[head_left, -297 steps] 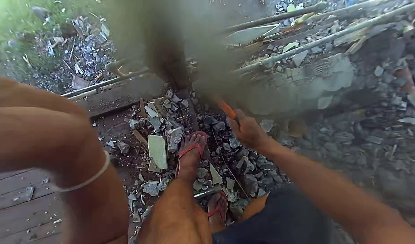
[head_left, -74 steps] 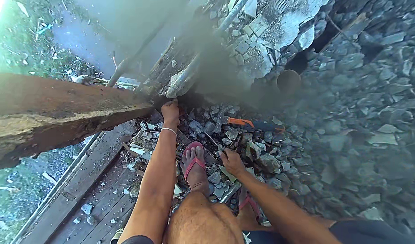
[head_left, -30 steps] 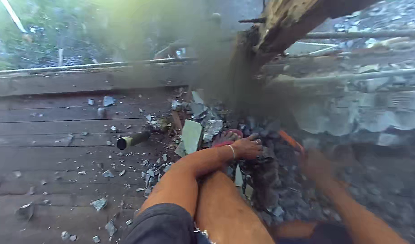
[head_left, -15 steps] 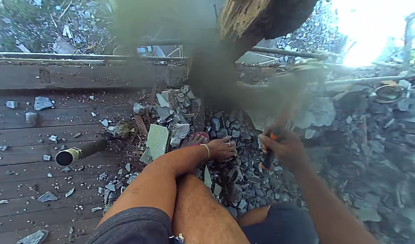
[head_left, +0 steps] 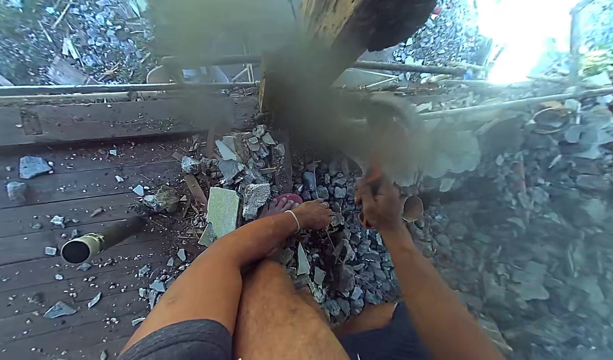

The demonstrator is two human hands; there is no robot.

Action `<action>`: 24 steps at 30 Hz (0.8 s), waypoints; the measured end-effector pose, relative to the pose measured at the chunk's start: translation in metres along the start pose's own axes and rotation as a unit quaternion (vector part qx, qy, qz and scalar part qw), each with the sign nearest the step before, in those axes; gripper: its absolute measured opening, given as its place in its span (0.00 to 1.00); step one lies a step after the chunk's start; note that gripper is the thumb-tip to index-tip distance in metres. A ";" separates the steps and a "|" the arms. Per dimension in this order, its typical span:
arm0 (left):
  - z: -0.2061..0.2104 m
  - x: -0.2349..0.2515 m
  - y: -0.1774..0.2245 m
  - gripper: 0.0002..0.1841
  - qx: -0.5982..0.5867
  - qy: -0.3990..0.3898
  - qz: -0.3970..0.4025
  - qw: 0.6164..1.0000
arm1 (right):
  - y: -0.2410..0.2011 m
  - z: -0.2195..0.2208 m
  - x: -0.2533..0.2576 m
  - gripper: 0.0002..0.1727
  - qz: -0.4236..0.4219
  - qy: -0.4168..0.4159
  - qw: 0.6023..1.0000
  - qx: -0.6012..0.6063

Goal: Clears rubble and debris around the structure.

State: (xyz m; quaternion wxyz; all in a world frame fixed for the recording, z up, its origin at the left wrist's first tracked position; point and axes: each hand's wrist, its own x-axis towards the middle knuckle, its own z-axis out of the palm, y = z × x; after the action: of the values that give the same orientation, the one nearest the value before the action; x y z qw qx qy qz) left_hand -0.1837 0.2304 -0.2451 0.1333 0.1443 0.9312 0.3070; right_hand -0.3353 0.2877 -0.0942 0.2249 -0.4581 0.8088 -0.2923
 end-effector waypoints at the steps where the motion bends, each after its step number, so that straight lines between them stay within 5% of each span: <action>1: 0.001 0.000 -0.002 0.15 -0.006 0.000 0.002 1.000 | 0.015 0.017 -0.003 0.21 0.013 -0.013 0.997 -0.070; 4: 0.009 -0.007 0.000 0.25 -0.020 -0.002 0.001 1.000 | 0.041 0.045 0.008 0.26 0.216 -0.216 0.919 -0.248; 6: 0.012 -0.014 -0.001 0.28 -0.007 -0.018 -0.005 1.000 | 0.034 0.039 0.020 0.26 0.249 -0.246 0.909 -0.225; 11: 0.010 -0.012 0.003 0.21 0.028 -0.056 -0.015 0.998 | -0.023 -0.022 -0.010 0.20 -0.014 -0.001 1.000 -0.014; 15: 0.005 -0.012 0.009 0.21 0.036 -0.075 -0.028 0.996 | -0.108 -0.065 0.013 0.09 -0.224 0.166 0.916 0.287; 18: 0.010 -0.009 0.010 0.22 0.029 -0.076 -0.022 0.996 | -0.120 -0.060 0.034 0.08 -0.306 0.224 0.875 0.301; 20: 0.010 -0.012 0.008 0.22 0.023 -0.069 -0.027 0.997 | -0.046 -0.014 0.018 0.13 -0.223 0.185 0.946 0.143; 22: 0.013 -0.015 0.016 0.23 -0.005 -0.051 -0.033 0.998 | 0.028 0.029 -0.017 0.24 -0.007 0.001 0.996 -0.086; 24: 0.012 -0.014 0.015 0.23 -0.025 -0.020 -0.028 0.999 | 0.038 0.038 -0.008 0.30 0.217 -0.182 0.945 -0.162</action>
State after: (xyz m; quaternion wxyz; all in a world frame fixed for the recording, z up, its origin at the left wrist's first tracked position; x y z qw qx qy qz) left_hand -0.1639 0.2434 -0.2433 0.1640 0.1213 0.9241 0.3233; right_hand -0.3302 0.2997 -0.1471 0.3491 -0.3469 0.8704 -0.0128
